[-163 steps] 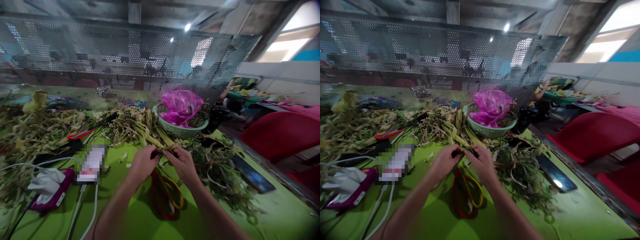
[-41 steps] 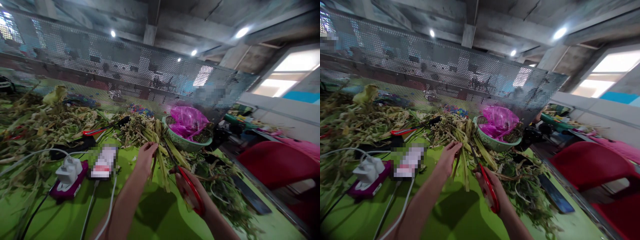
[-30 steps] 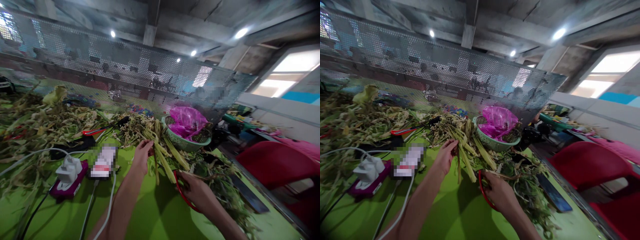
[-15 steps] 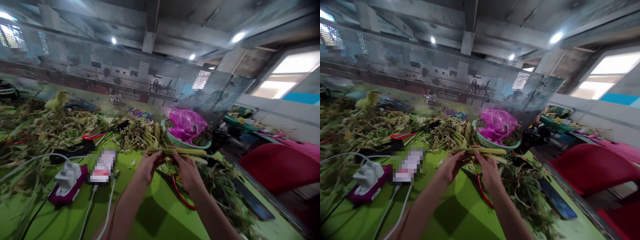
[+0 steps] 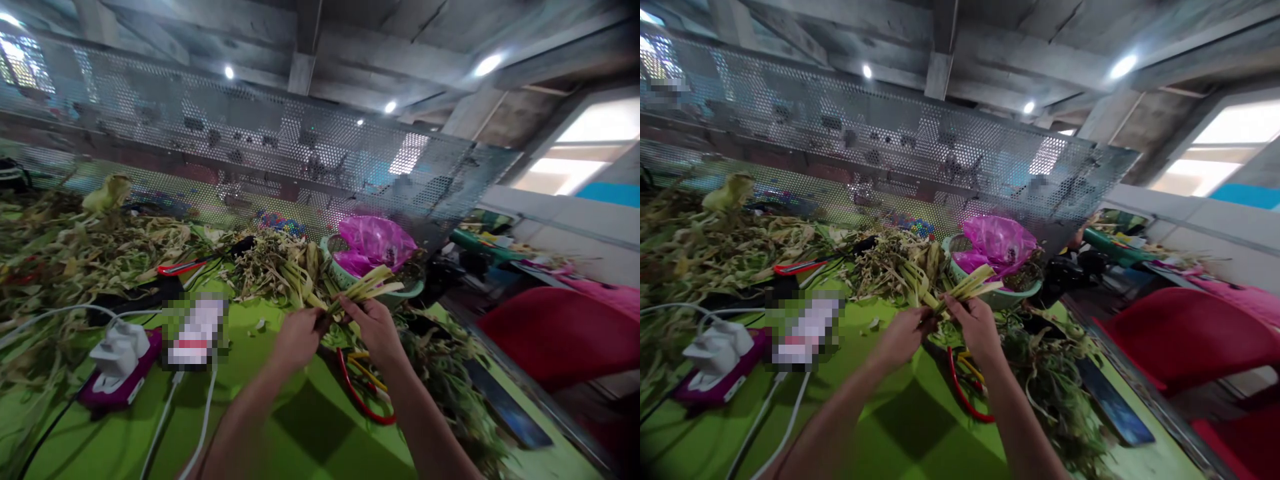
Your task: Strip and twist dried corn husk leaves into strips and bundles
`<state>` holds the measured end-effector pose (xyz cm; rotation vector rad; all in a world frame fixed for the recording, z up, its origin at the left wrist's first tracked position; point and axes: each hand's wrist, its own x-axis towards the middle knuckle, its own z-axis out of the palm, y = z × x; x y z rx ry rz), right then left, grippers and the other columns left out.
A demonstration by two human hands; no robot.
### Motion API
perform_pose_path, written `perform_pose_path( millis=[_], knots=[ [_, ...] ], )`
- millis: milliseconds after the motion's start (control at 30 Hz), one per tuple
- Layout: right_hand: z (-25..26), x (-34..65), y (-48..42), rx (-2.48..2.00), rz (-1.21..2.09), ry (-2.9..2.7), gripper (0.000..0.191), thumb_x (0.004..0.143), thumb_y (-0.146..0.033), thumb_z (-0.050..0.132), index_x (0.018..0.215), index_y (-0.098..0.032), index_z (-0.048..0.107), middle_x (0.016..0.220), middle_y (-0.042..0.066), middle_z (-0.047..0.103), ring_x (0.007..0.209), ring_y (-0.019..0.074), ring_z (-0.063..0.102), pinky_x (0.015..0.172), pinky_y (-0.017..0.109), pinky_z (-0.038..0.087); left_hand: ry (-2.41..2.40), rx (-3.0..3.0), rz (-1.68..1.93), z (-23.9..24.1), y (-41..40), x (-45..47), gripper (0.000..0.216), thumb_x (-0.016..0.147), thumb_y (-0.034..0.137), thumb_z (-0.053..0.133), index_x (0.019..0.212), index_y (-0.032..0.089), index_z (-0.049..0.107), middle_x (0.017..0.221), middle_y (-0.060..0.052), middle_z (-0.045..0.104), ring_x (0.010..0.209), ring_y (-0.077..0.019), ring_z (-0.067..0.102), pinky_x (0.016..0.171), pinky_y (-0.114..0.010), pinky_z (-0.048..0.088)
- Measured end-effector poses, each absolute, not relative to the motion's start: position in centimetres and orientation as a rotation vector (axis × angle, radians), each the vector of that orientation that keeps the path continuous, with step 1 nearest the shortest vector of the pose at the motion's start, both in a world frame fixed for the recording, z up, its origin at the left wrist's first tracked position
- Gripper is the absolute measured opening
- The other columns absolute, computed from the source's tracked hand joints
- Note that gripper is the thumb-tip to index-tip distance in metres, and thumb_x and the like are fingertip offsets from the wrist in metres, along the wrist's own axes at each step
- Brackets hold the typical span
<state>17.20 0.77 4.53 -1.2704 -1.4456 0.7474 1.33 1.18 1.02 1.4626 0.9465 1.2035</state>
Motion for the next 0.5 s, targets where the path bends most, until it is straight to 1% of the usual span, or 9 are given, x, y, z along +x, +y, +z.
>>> perform_pose_path(
  millis=[67, 133, 267, 367, 433, 500],
  knots=[
    [3.9, 17.3, 0.9, -1.251, 0.771, -1.387, 0.043, 0.075, -0.055, 0.07, 0.09, -0.015, 0.075, 0.073, 0.003, 0.066, 0.062, 0.0149, 0.051, 0.059, 0.027, 0.042, 1.003, 1.482, 1.139, 0.3, 1.0, 2.0, 0.019, 0.079, 0.026, 0.062, 0.061, 0.023, 0.064, 0.057, -0.002, 0.059, 0.052, -0.0156, 0.045, 0.056, -0.026, 0.03],
    [3.3, 17.6, 1.0, -1.26, 0.788, -1.337, 0.046, 0.076, -0.057, 0.069, 0.092, -0.014, 0.075, 0.072, 0.003, 0.066, 0.059, 0.0143, 0.05, 0.058, 0.027, 0.041, 0.994, 1.408, 1.123, -0.3, 1.1, 2.4, 0.022, 0.082, 0.029, 0.058, 0.062, 0.022, 0.064, 0.056, -0.002, 0.057, 0.051, -0.0156, 0.044, 0.054, -0.026, 0.028],
    [2.7, 18.3, 0.9, -1.298, 0.768, -1.336, 0.044, 0.078, -0.056, 0.067, 0.087, -0.013, 0.075, 0.066, 0.003, 0.064, 0.056, 0.0141, 0.05, 0.057, 0.027, 0.041, 0.851, 1.178, 1.158, -0.8, 1.2, 2.9, 0.023, 0.08, 0.037, 0.061, 0.066, 0.02, 0.066, 0.063, -0.004, 0.061, 0.058, -0.0166, 0.05, 0.058, -0.027, 0.036],
    [2.6, 17.9, 0.5, -1.262, 0.656, -1.425, 0.039, 0.08, -0.054, 0.067, 0.085, -0.016, 0.075, 0.069, 0.003, 0.066, 0.057, 0.015, 0.052, 0.057, 0.027, 0.042, 0.788, 0.975, 1.214, -0.7, 1.1, 3.1, 0.027, 0.08, 0.044, 0.063, 0.072, 0.018, 0.067, 0.064, -0.003, 0.058, 0.059, -0.0153, 0.05, 0.06, -0.027, 0.039],
    [2.7, 17.4, 0.1, -1.206, 0.544, -1.572, 0.031, 0.083, -0.048, 0.066, 0.084, -0.019, 0.075, 0.075, 0.004, 0.068, 0.065, 0.0177, 0.057, 0.063, 0.029, 0.046, 0.766, 0.86, 1.274, -0.5, 1.1, 3.0, 0.031, 0.079, 0.048, 0.065, 0.078, 0.016, 0.068, 0.061, 0.0, 0.052, 0.057, -0.0126, 0.045, 0.058, -0.025, 0.037],
    [2.8, 16.9, -0.3, -1.154, 0.467, -1.764, 0.022, 0.087, -0.04, 0.063, 0.085, -0.022, 0.075, 0.08, 0.005, 0.069, 0.075, 0.0197, 0.062, 0.072, 0.031, 0.048, 0.736, 0.767, 1.307, -0.2, 1.2, 2.7, 0.035, 0.075, 0.049, 0.068, 0.084, 0.016, 0.067, 0.059, 0.004, 0.045, 0.054, -0.0097, 0.039, 0.054, -0.022, 0.033]
  ],
)
